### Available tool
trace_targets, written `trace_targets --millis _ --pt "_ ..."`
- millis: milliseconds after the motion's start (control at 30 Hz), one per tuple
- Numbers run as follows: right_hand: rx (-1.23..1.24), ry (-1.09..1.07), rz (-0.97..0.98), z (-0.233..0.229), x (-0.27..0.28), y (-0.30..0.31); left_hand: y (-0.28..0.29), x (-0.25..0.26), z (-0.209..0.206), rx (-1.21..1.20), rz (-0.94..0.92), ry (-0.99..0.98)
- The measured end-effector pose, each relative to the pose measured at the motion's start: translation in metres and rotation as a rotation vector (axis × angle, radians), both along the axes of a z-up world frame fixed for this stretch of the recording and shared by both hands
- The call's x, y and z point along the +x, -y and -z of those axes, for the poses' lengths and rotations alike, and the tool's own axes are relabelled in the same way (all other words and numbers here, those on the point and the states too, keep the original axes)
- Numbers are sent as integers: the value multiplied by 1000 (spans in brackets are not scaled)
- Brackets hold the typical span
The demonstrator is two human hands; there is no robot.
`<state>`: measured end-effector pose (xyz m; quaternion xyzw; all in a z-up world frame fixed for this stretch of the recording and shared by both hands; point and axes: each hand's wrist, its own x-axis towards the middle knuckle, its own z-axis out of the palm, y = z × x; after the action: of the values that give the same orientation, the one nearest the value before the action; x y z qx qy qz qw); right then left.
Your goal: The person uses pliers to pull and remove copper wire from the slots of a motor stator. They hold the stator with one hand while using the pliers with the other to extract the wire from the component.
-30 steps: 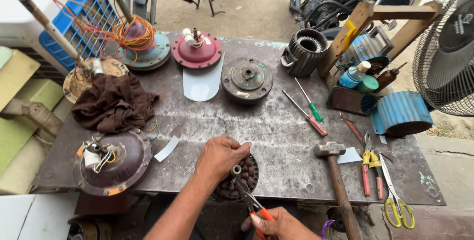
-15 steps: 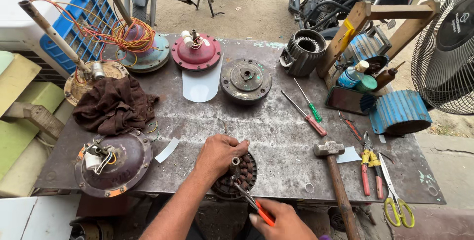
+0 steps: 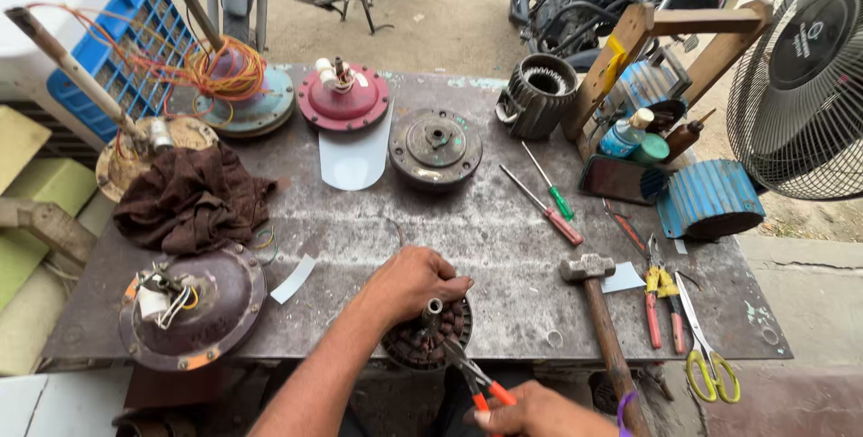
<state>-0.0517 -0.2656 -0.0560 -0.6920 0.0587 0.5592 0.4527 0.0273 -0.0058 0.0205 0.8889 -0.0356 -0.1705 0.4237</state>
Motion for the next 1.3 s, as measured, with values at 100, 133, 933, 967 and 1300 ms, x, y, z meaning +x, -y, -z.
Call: trace_targets --millis 100,133,933,967,1300 --pt "-57 48 -101 -21 10 -1 2 -1 -2 14 -2 28" --pt "-92 65 -128 -25 12 -4 2 -1 -2 8 -3 42" --pt "-28 114 -93 -27 9 -1 3 -7 11 -29 -84 87" --pt "-63 131 -142 -34 9 -1 6 -10 13 -28 -100 97" --pt "-55 116 1 -9 6 -3 5 -5 5 -19 -144 -38"
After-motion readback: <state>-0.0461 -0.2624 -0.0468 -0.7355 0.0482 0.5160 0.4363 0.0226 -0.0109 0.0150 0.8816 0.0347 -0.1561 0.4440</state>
